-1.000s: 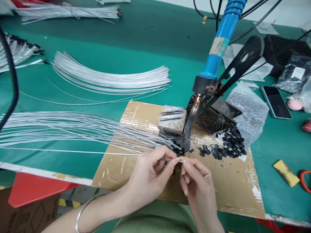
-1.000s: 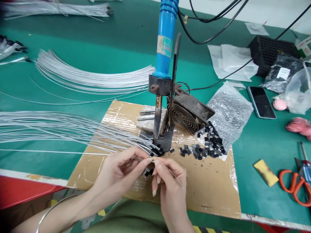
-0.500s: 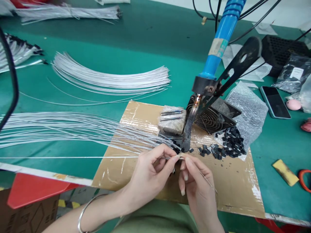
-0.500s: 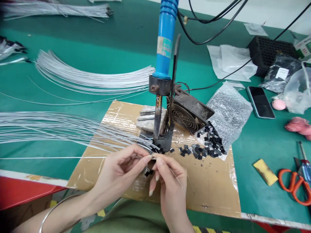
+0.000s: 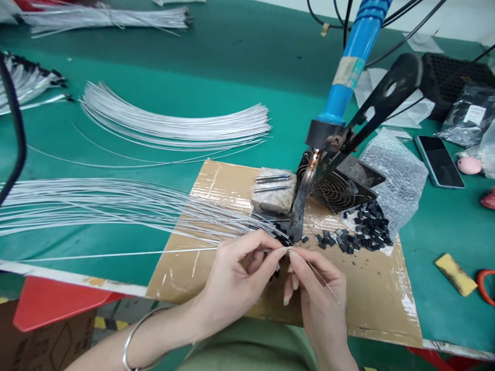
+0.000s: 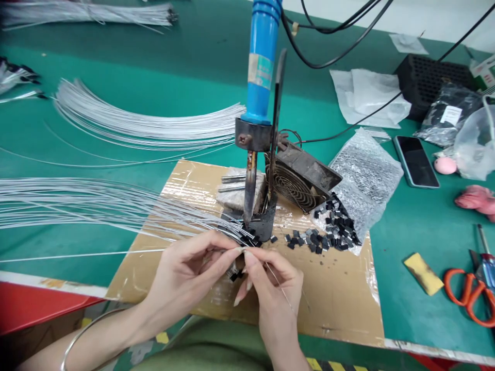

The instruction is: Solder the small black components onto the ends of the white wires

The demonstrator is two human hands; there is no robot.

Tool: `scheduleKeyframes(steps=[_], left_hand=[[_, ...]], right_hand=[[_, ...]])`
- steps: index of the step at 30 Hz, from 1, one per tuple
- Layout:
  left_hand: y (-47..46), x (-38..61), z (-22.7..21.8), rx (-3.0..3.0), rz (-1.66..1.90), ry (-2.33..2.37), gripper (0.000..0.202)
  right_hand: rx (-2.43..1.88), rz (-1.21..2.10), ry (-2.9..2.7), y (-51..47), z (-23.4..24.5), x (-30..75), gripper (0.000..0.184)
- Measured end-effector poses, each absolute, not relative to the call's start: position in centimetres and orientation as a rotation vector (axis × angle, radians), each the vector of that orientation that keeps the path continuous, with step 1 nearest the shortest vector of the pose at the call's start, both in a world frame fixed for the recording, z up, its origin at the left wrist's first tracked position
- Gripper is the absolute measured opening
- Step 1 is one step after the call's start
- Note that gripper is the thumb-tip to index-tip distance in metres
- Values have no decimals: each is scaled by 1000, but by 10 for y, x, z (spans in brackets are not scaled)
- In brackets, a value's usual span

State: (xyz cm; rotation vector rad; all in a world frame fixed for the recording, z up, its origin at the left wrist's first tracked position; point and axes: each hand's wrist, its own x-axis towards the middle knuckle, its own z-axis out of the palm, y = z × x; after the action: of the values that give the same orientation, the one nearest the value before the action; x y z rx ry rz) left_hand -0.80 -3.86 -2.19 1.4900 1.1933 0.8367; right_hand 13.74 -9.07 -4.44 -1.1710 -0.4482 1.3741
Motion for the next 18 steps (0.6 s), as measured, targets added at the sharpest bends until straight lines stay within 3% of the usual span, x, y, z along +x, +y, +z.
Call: scheduleKeyframes(steps=[18], left_hand=[[-38, -11, -18, 1650, 893, 1112, 17]], right_hand=[[-1156, 1534, -411, -87, -38, 151, 22]])
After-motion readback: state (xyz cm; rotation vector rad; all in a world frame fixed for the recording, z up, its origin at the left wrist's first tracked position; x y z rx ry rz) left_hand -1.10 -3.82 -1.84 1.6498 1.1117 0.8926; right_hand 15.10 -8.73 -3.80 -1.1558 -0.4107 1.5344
